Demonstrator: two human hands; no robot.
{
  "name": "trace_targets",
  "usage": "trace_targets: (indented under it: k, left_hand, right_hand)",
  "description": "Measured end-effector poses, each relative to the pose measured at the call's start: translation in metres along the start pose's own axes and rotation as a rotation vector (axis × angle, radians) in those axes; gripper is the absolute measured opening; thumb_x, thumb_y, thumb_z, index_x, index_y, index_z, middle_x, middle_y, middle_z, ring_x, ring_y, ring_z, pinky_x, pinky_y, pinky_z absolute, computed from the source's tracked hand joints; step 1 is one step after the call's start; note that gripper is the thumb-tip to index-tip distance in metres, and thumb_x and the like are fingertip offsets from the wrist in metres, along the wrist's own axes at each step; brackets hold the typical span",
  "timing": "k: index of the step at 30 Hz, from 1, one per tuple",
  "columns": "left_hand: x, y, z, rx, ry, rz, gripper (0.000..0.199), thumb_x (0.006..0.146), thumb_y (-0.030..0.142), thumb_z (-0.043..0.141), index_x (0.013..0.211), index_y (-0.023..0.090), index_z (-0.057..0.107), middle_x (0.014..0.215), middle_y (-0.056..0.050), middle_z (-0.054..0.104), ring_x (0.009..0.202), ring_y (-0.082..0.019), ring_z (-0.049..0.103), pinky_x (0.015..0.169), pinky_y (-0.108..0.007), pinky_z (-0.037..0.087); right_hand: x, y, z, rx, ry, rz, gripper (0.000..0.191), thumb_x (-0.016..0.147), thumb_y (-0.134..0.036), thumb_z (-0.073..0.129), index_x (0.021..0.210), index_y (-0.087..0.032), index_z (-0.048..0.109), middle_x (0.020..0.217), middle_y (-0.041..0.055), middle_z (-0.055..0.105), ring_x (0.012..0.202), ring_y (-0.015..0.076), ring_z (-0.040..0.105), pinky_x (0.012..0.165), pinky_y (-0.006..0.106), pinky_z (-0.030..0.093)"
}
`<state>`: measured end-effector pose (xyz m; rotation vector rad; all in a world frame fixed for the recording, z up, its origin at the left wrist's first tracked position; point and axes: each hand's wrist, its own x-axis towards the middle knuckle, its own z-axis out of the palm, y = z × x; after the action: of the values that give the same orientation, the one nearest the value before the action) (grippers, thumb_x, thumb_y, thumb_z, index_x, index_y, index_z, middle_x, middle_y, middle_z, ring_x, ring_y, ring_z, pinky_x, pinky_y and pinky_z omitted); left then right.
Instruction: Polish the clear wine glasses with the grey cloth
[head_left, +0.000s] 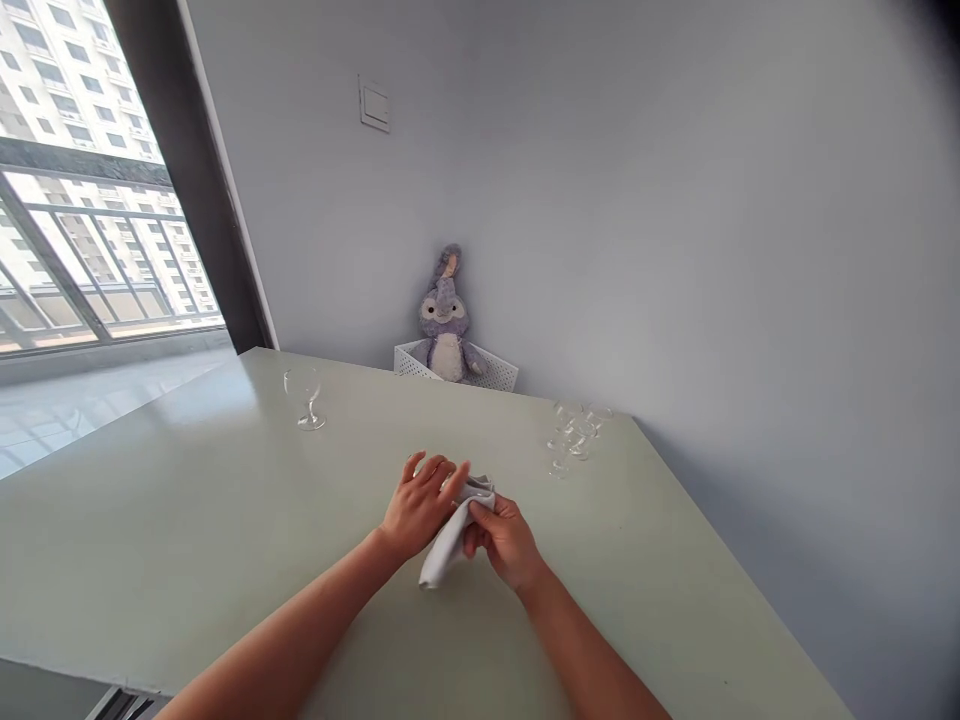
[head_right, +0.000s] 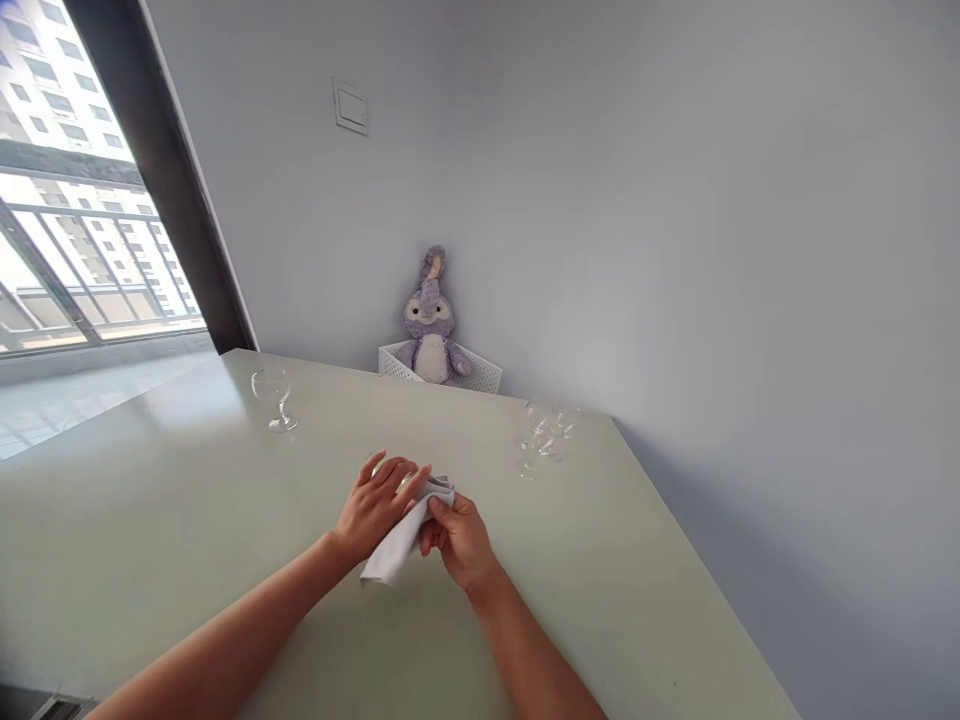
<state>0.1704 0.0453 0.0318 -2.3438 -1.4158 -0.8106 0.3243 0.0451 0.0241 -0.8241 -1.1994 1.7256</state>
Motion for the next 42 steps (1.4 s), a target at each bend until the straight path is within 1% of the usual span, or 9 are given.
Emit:
trace_targets:
  k: [5, 8, 12, 14, 20, 26, 31, 35, 42]
  left_hand:
    - [0.003, 0.001, -0.008, -0.136, -0.148, -0.076, 0.043, 0.078, 0.018, 0.047, 0.12, 0.023, 0.042, 0.103, -0.008, 0.058, 0.086, -0.02, 0.055, 0.078, -0.035, 0.038]
    - [0.008, -0.001, -0.019, -0.447, -0.399, -0.247, 0.044, 0.072, 0.031, 0.056, 0.115, 0.025, 0.045, 0.092, -0.003, 0.061, 0.074, -0.017, 0.056, 0.063, -0.027, 0.039]
    - [0.018, -0.007, -0.033, -0.771, -0.768, -0.166, 0.037, 0.068, 0.042, 0.059, 0.098, 0.021, 0.053, 0.084, 0.001, 0.061, 0.07, -0.015, 0.055, 0.057, -0.022, 0.039]
    - [0.022, -0.007, -0.037, -0.638, -0.725, -0.128, 0.04, 0.068, 0.037, 0.06, 0.104, 0.022, 0.052, 0.082, 0.0, 0.06, 0.069, -0.016, 0.055, 0.058, -0.024, 0.038]
    - [0.026, 0.008, -0.048, 0.062, -0.23, 0.05, 0.036, 0.08, 0.008, 0.036, 0.112, 0.02, 0.048, 0.08, -0.008, 0.057, 0.074, -0.021, 0.054, 0.071, -0.036, 0.035]
    - [0.025, 0.003, -0.056, -0.064, -0.289, 0.09, 0.021, 0.081, 0.016, 0.041, 0.097, 0.02, 0.053, 0.071, -0.005, 0.055, 0.062, -0.016, 0.053, 0.064, -0.03, 0.035]
    - [0.02, -0.018, -0.055, -0.552, -0.662, -0.215, 0.019, 0.073, 0.04, 0.055, 0.076, 0.021, 0.055, 0.063, 0.001, 0.053, 0.055, -0.013, 0.05, 0.052, -0.024, 0.034]
    - [0.01, -0.035, -0.049, -1.007, -1.007, -0.205, 0.041, 0.073, 0.056, 0.049, 0.071, 0.016, 0.055, 0.057, 0.001, 0.05, 0.05, -0.011, 0.046, 0.047, -0.022, 0.034]
    - [0.004, -0.014, -0.039, -0.198, -0.23, -0.05, 0.032, 0.083, 0.038, 0.047, 0.11, 0.022, 0.053, 0.085, -0.008, 0.06, 0.089, -0.022, 0.053, 0.087, -0.038, 0.033]
  right_hand:
    - [-0.006, -0.02, -0.003, -0.074, -0.109, -0.001, 0.022, 0.072, -0.038, 0.062, 0.07, -0.016, 0.06, 0.049, -0.0025, 0.056, 0.04, 0.01, 0.051, 0.042, 0.022, 0.04]
    - [-0.016, -0.035, -0.005, -0.319, -0.208, 0.023, 0.018, 0.067, -0.034, 0.067, 0.073, -0.017, 0.064, 0.061, -0.0002, 0.063, 0.05, 0.014, 0.058, 0.049, 0.026, 0.045]
    - [-0.019, -0.041, -0.011, -0.402, -0.331, 0.082, 0.023, 0.068, -0.038, 0.065, 0.066, -0.015, 0.065, 0.055, -0.001, 0.061, 0.047, 0.0142, 0.058, 0.047, 0.025, 0.043]
    - [-0.014, -0.037, -0.014, -0.347, -0.311, 0.071, 0.028, 0.072, -0.04, 0.062, 0.064, -0.014, 0.064, 0.051, -0.0006, 0.06, 0.047, 0.0139, 0.057, 0.049, 0.024, 0.042]
    - [-0.006, -0.029, -0.023, 0.055, -0.102, -0.075, 0.031, 0.066, -0.044, 0.067, 0.056, -0.016, 0.058, 0.049, -0.0033, 0.051, 0.049, 0.0099, 0.047, 0.053, 0.024, 0.041]
    - [-0.014, -0.037, -0.016, -0.104, -0.216, -0.067, 0.052, 0.064, -0.062, 0.059, 0.089, -0.016, 0.066, 0.078, 0.0052, 0.061, 0.074, 0.0172, 0.054, 0.065, 0.029, 0.042]
    - [-0.023, -0.044, -0.006, -0.354, -0.259, -0.09, 0.028, 0.069, -0.037, 0.066, 0.09, -0.02, 0.068, 0.084, 0.0016, 0.062, 0.077, 0.0165, 0.052, 0.071, 0.029, 0.04]
    - [-0.029, -0.047, -0.005, -0.433, -0.316, -0.073, 0.024, 0.067, -0.035, 0.066, 0.086, -0.02, 0.07, 0.083, 0.0015, 0.063, 0.077, 0.0175, 0.053, 0.069, 0.029, 0.042]
    - [-0.004, -0.013, -0.005, 0.043, 0.061, 0.001, 0.035, 0.064, -0.043, 0.068, 0.088, -0.018, 0.067, 0.072, 0.0018, 0.062, 0.066, 0.015, 0.054, 0.063, 0.027, 0.042]
